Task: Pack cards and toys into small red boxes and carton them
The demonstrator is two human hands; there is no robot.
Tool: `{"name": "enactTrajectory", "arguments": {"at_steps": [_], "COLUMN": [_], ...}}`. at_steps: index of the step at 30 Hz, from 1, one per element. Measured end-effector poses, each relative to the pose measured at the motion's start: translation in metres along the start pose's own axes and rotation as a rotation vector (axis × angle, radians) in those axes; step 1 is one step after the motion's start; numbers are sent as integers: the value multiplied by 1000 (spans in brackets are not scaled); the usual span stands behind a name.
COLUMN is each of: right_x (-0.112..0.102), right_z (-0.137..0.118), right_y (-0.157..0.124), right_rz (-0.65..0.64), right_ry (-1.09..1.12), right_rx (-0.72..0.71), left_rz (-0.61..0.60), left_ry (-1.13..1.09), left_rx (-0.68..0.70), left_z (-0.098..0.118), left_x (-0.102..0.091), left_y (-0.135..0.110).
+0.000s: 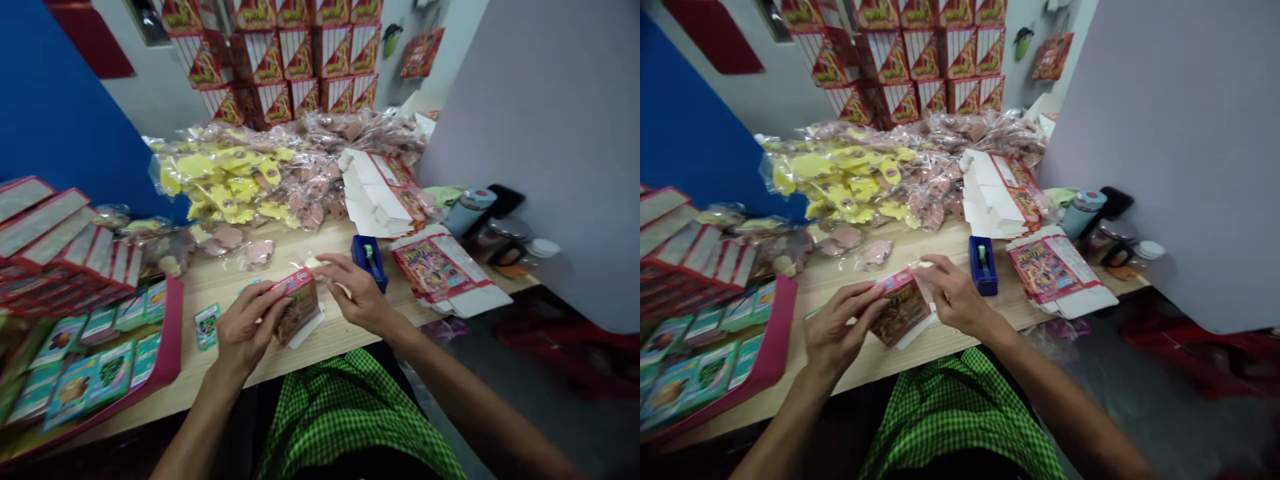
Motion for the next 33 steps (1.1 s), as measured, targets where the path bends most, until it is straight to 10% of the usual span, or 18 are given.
{"name": "enactTrajectory", "arguments": {"at_steps": [5,10,26,33], "right_x": [-56,-50,-21,-41], "right_z": [59,84,79,17], "right_y": [-50,-67,-90,-81], "right_rz": [243,146,326,357], "right_ry": [-126,79,47,-119], "right_rx": [882,1066,883,635], "left_rz": [26,5,-45,-71], "left_ry": [26,-23,69,95], "left_rx": [26,72,154,139], "left_z": [14,22,44,46], "left_x": [12,35,30,28], "left_y": [-2,-8,-9,-6]}}
Point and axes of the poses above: each hand's wrist, its own y-axis towards the middle knuckle, its own x-axis out of the palm, z = x × y, the point moved 4 cm from there along y, towards the middle knuckle, and after that the axes turned 6 degrees about -z, right-handed, at the moved point
